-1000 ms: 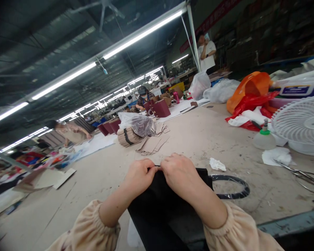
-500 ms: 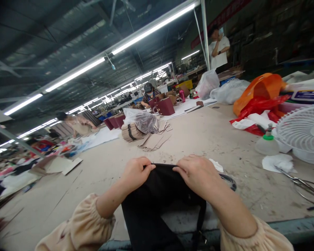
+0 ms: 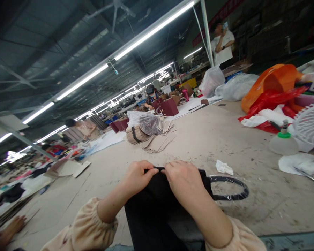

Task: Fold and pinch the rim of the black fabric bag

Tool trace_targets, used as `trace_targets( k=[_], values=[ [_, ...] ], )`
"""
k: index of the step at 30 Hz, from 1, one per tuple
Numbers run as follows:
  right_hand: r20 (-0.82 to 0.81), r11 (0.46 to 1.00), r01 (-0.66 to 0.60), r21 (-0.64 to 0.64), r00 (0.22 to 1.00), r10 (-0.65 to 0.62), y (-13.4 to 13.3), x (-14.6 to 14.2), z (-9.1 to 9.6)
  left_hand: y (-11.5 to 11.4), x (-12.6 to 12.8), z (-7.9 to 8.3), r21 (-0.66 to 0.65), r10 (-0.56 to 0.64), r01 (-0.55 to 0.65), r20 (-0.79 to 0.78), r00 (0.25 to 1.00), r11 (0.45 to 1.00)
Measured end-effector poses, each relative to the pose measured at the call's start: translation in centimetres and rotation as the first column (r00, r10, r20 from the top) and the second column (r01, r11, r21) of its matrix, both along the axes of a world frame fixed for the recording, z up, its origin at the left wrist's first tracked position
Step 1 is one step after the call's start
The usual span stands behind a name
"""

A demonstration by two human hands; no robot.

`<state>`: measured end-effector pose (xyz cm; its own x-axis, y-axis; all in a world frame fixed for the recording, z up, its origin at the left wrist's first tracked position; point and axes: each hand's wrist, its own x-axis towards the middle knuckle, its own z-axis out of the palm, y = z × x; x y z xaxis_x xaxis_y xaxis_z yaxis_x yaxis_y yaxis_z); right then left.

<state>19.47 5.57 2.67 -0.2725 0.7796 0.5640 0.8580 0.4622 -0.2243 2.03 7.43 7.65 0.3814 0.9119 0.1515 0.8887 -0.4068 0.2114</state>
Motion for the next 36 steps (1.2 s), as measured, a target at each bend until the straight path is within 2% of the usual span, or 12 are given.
trace_targets(
  k=[3,7,14,19,24,36],
  values=[
    [0.008,1.000,0.023,-0.007,1.000,-0.023,0.8,-0.3,-0.4,-0.8,-0.7,0.6,-0.070,-0.014,0.016,0.037,0.999,0.997],
    [0.009,0.999,0.033,0.001,0.999,-0.033,1.2,0.1,-0.7,-1.3,-1.4,0.5,-0.065,0.047,-0.043,0.062,0.997,0.997],
    [0.031,0.997,0.071,-0.042,0.997,-0.070,0.7,1.6,-0.3,0.4,-0.3,-0.4,-0.029,-0.002,0.006,0.155,0.988,1.000],
    [0.048,0.992,0.110,-0.059,0.993,-0.107,0.4,3.0,-0.3,1.6,1.1,-0.5,-0.032,-0.007,0.010,0.078,0.997,0.999],
    [0.041,0.991,0.122,-0.047,0.992,-0.121,0.5,3.1,-0.4,2.2,1.6,-0.3,-0.034,0.002,-0.002,-0.007,1.000,0.999],
    [-0.015,0.992,0.124,-0.013,0.992,-0.124,0.4,2.5,-0.5,2.3,1.9,-0.2,-0.025,0.064,-0.066,-0.071,0.995,0.998]
  ],
)
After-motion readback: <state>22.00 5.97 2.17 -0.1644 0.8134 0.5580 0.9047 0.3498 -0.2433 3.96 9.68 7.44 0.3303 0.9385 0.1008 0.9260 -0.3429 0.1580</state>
